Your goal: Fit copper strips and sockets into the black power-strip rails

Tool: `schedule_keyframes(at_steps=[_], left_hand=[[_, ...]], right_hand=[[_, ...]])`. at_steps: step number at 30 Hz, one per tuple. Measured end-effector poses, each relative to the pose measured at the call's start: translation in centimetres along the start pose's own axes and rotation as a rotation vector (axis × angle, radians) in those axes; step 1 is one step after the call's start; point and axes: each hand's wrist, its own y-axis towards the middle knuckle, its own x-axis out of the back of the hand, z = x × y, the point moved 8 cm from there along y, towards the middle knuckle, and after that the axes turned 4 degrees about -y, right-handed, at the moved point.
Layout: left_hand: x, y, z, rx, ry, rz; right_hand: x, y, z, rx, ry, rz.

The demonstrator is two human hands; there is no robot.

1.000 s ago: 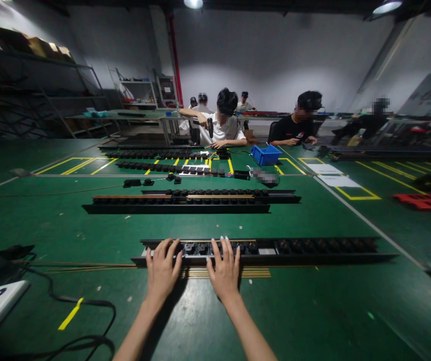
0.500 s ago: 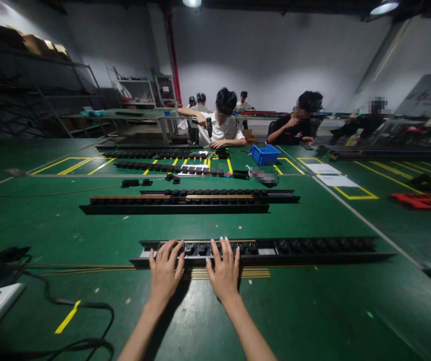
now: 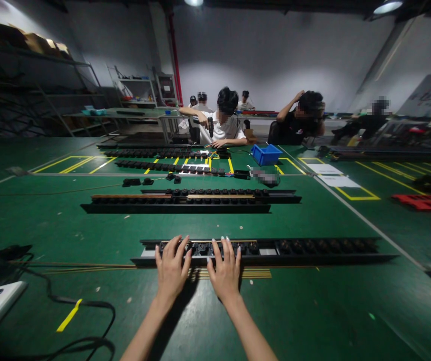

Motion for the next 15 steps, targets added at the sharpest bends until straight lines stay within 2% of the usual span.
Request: schedule_keyframes(at_steps=[4, 10, 15], left_hand=[[-0.4, 0.0, -1.0, -0.041, -0.003, 0.027], [-0.5, -0.1, -1.5, -0.006, 0.004, 0.015], [-1.2, -0.8, -2.4, -0.061, -0.003, 0.039]], right_hand=[[0.0, 0.0, 0.0, 0.003, -0.004, 0.013], [-0.1, 0.0, 0.0, -0.005, 0.008, 0.020], [0.0, 0.0, 0.0, -0.005, 0.014, 0.020]])
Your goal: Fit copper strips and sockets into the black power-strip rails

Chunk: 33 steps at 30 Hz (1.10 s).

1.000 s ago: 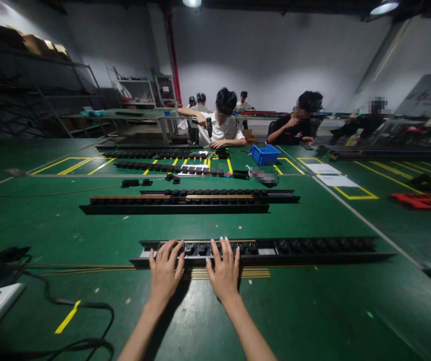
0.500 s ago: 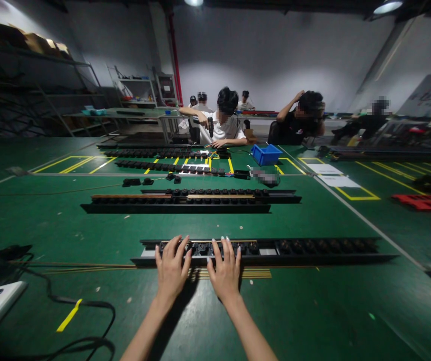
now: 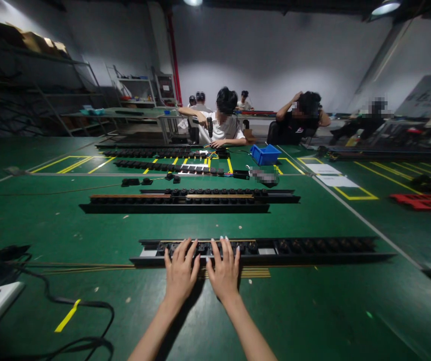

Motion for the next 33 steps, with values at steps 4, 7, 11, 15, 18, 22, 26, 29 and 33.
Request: schedule_keyframes(at_steps=[4, 7, 11, 15, 18, 22, 26, 29, 33], left_hand=[[-0.1, 0.1, -0.2, 0.008, 0.008, 0.003], [-0.1, 0.4, -0.5, 0.003, -0.002, 0.011], [-0.2, 0.7, -0.8, -0.002, -0.034, 0.040], [-0.1, 0.6, -0.9, -0.001, -0.025, 0.044], [0.1, 0.5, -1.3, -0.010, -0.027, 0.035], [-0.2, 0.5, -2.2, -0.039, -0.084, 0.050], [-0.4, 0.6, -2.4, -0.017, -0.099, 0.030], [-0.5, 0.6, -2.4, -0.001, -0.100, 0.020], [-0.4, 0.8, -2.5, 0.010, -0.121, 0.020]], right_hand=[[0.0, 0.0, 0.0, -0.002, -0.007, 0.004], [0.0, 0.0, 0.0, -0.002, -0.009, -0.003], [0.0, 0.0, 0.0, 0.004, 0.000, -0.020], [0.1, 0.0, 0.0, 0.006, 0.001, -0.013], [0.1, 0.0, -0.1, 0.000, -0.002, -0.006], [0.0, -0.1, 0.0, 0.003, 0.002, -0.014], [-0.2, -0.1, -0.1, -0.001, -0.003, -0.018], [-0.2, -0.2, -0.2, 0.009, -0.004, -0.041], [-0.4, -0.2, -0.2, 0.010, -0.006, -0.049]])
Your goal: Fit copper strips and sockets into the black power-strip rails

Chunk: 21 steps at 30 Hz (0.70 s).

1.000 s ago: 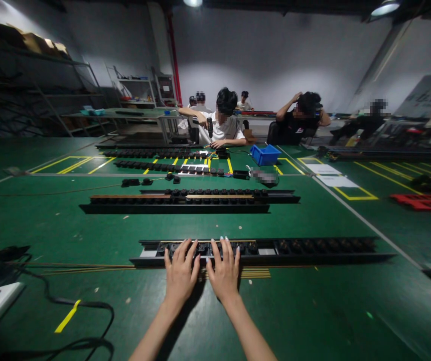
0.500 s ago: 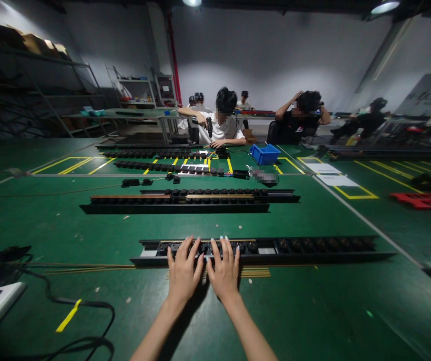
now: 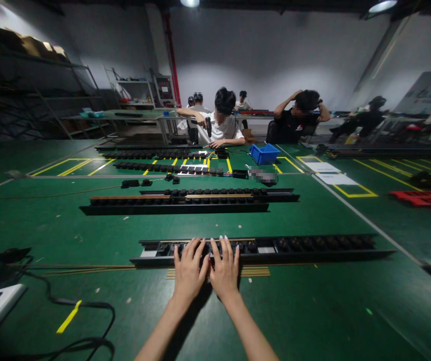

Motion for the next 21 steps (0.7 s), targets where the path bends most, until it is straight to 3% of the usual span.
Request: schedule_keyframes(at_steps=[9, 13, 21], left_hand=[[1.0, 1.0, -0.4, 0.025, 0.057, 0.023], [1.3, 0.5, 0.2, 0.063, 0.099, -0.021], [1.6, 0.7, 1.1, 0.059, 0.105, 0.037]], right_hand=[[0.4, 0.1, 0.2, -0.009, -0.003, 0.039], [0.3, 0.1, 0.1, -0.009, 0.003, 0.028], [0.5, 0.2, 0.2, -0.015, -0.007, 0.053]])
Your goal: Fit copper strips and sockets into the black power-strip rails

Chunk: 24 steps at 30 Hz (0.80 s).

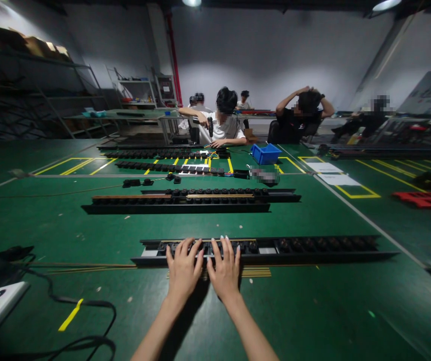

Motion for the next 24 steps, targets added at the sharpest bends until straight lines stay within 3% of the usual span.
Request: schedule_keyframes(at_steps=[14, 19, 24], left_hand=[[0.5, -0.4, 2.6, 0.042, 0.021, -0.115], [0.2, -0.4, 3.4, 0.045, 0.005, -0.074], [0.6, -0.6, 4.0, 0.076, 0.010, -0.128]], right_hand=[[-0.3, -0.1, 0.0, 0.012, 0.001, -0.012], [-0.2, -0.1, 0.0, 0.002, 0.013, -0.045], [-0.1, -0.1, 0.0, 0.009, 0.010, -0.015]])
